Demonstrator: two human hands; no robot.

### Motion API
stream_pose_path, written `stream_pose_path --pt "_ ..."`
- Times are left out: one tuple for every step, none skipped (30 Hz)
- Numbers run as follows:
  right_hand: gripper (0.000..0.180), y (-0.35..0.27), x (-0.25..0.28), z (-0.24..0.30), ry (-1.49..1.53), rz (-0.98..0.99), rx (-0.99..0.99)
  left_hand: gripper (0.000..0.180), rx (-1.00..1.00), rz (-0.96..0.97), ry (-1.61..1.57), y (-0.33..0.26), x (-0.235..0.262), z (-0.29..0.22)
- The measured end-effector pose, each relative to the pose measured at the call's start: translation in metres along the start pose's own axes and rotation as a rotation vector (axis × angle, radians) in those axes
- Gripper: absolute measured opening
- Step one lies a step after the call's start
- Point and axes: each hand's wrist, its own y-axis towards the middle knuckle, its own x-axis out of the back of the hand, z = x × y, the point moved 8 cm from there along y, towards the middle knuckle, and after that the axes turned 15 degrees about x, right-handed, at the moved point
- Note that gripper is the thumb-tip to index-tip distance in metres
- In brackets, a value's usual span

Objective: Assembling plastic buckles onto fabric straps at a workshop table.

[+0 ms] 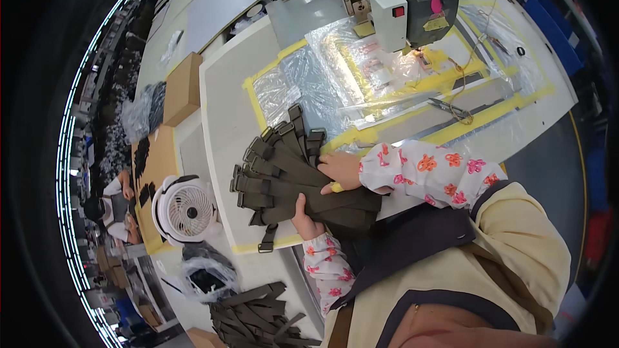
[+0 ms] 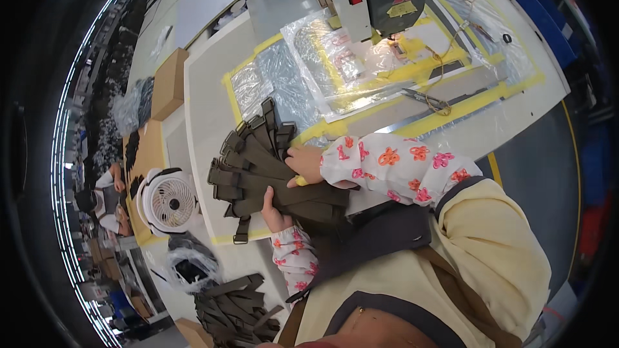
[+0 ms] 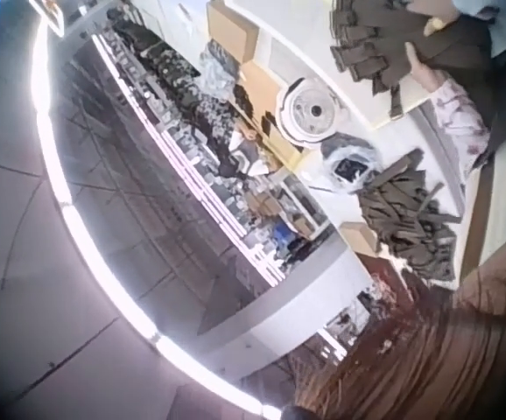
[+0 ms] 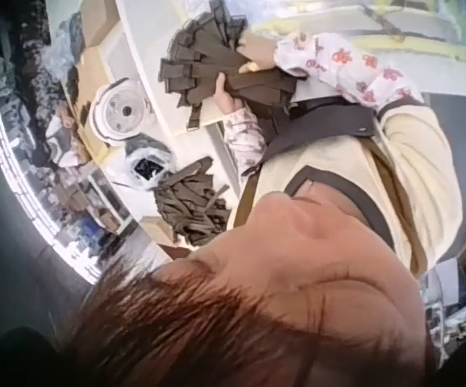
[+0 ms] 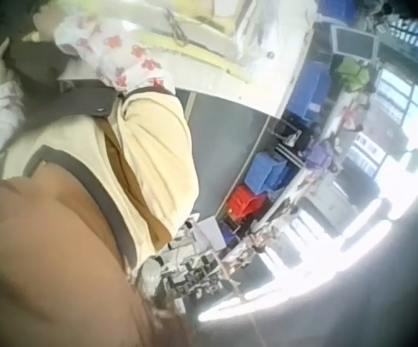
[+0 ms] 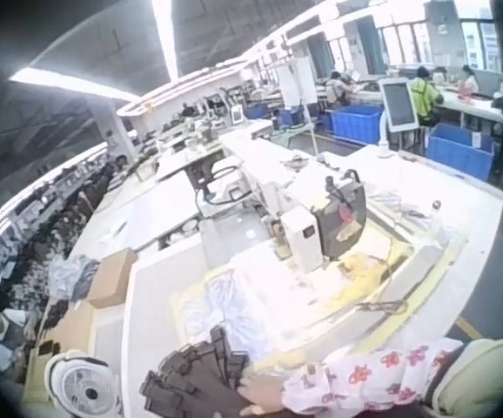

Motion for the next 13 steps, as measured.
stream_pose_path --pt "0.06 -0.013 0.021 0.012 -0.122 -0.022 0.069 0.033 -0.109 -0.044 0.02 0.007 0.015 -0.005" --pt "0.057 -0.033 0.042 0.008 -0.082 -0.04 0.081 0.035 -0.203 -0.069 0.059 0.007 0.021 -0.012" --pt "0.051 -0.062 0.064 -0.002 -0.062 -0.092 0.052 0.035 -0.206 -0.082 0.061 0.004 0.021 -0.013" --pt "0.044 -0.092 0.083 -0.015 -0.108 -0.141 0.023 0.035 -0.198 -0.104 0.053 0.002 0.018 -0.012" --pt "0.035 -0.124 0.106 -0.026 -0.251 -0.153 -0.017 0.036 -0.188 -0.125 0.045 -0.001 0.016 -0.012" --pt "0.027 -0.158 0.129 -0.036 -0.404 -0.166 -0.077 0.037 -0.214 -0.115 0.057 0.001 0.021 -0.013" --pt "0.027 -0.19 0.14 -0.05 -0.419 -0.167 -0.108 0.036 -0.163 -0.11 0.098 0.004 0.019 -0.009" --pt "0.025 -0.222 0.143 -0.07 -0.472 -0.077 -0.253 0.038 -0.162 -0.113 0.119 0.006 0.026 -0.01" --pt "0.025 -0.252 0.145 -0.088 -0.526 0.018 -0.412 0.039 -0.115 -0.106 0.126 0.002 0.016 -0.007" --pt "0.025 -0.27 0.142 -0.096 -0.539 0.016 -0.452 0.041 -0.115 -0.088 0.094 0.0 0.014 -0.009" --pt "0.025 -0.281 0.127 -0.107 -0.423 0.027 -0.456 0.049 -0.099 0.02 0.091 -0.009 -0.008 -0.006" --pt "0.026 -0.292 0.121 -0.113 -0.314 0.039 -0.462 0.058 -0.081 0.14 0.14 -0.014 -0.032 -0.001" --pt "0.029 -0.294 0.117 -0.122 -0.218 0.167 -0.571 0.067 -0.082 0.245 0.178 -0.022 -0.051 -0.001"
